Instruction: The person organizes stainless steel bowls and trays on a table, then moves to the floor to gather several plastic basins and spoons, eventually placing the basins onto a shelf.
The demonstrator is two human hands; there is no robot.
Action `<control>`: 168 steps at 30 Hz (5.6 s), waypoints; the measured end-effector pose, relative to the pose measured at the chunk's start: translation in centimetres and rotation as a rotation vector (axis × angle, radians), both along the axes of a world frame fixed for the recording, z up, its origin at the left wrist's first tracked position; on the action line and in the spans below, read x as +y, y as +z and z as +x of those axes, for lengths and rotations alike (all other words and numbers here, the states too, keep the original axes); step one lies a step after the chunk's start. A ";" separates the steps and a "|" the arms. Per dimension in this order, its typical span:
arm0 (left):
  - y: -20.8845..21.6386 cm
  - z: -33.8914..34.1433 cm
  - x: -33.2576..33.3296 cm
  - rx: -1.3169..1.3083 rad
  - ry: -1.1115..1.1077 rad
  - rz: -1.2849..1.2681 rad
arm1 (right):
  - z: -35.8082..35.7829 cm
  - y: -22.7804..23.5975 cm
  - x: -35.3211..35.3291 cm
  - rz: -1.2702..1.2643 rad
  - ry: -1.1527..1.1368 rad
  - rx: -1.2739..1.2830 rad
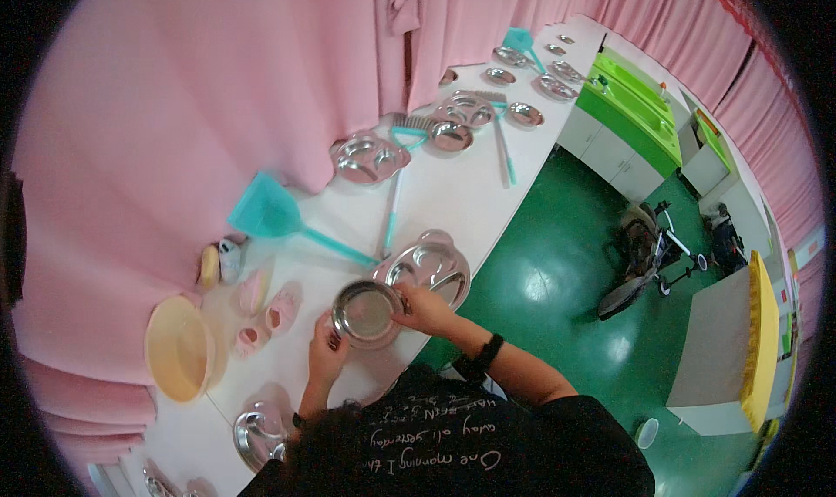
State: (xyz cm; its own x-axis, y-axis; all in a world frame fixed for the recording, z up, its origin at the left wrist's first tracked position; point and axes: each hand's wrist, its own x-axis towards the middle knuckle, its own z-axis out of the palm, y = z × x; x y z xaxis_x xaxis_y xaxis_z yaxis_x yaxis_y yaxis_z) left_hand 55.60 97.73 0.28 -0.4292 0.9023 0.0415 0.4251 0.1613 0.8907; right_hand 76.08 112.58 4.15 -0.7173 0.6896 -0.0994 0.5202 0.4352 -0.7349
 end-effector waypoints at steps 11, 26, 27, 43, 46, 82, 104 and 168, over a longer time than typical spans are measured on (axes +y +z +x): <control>2.5 10.7 6.4 0.027 -0.361 -0.065 | 13.9 0.3 2.9 -0.046 -0.116 0.095; 4.5 33.5 24.6 -0.034 -0.589 -0.085 | 38.3 0.1 14.8 -0.070 -0.432 0.144; 4.5 34.4 25.6 -0.057 -0.595 -0.051 | 39.0 0.2 15.8 -0.080 -0.448 0.166; 1.6 26.0 41.9 -0.033 -0.129 -0.036 | 27.7 -1.1 39.3 -0.099 -0.055 0.081; 0.7 23.6 46.8 -0.045 0.037 0.003 | 23.8 -1.6 45.0 -0.015 -0.015 0.055; -7.3 18.8 52.2 -0.100 0.161 -0.171 | 15.3 -6.2 54.9 0.036 0.233 -0.106; 1.4 42.4 69.9 -0.328 0.187 -0.051 | 38.6 -1.2 72.9 0.139 0.115 0.215; -10.0 24.0 97.7 0.119 0.861 0.317 | 32.4 -3.7 97.8 -0.251 -0.120 0.490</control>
